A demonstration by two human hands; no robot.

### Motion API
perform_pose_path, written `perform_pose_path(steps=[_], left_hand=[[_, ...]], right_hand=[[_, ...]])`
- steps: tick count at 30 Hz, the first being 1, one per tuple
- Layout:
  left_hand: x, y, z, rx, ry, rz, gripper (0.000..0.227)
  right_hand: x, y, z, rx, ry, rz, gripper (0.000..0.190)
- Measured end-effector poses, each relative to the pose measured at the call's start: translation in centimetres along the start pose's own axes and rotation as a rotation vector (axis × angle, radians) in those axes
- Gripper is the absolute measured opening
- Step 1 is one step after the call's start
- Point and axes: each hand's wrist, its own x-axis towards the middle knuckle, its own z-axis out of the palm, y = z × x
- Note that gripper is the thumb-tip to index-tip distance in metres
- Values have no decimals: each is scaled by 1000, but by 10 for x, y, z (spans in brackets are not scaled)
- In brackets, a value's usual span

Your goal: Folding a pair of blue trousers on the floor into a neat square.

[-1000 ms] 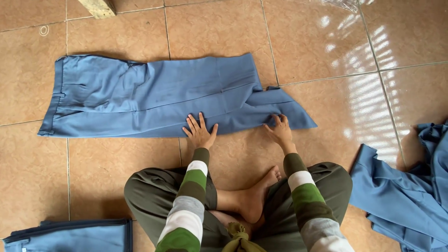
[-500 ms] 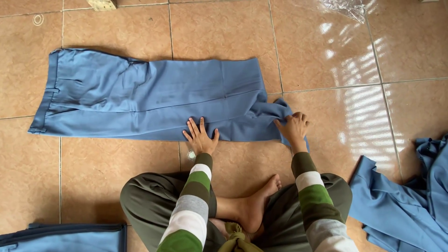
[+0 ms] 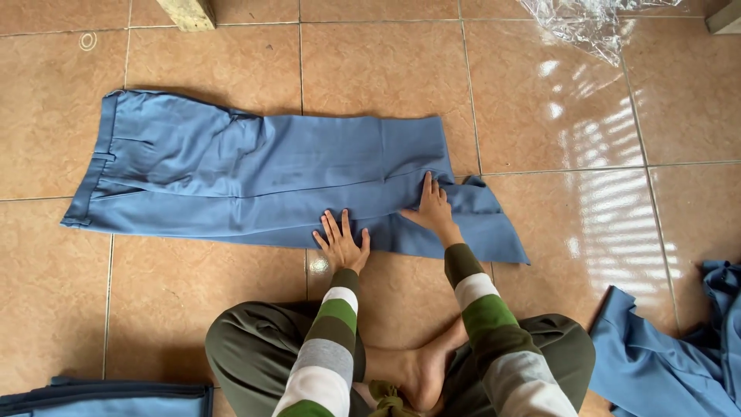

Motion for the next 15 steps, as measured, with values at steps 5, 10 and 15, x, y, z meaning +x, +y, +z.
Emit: perform_pose_path(steps=[5, 10, 15], left_hand=[[-1, -3, 5, -1, 7, 2, 71], [0, -4, 8, -9, 23, 12, 69], [0, -3, 7, -3, 53, 17, 69]], right_hand=[[-1, -14, 0, -107, 253, -14, 102], [-4, 5, 10, -239, 469, -202, 103], [-9, 12, 8, -182, 447, -138, 94]])
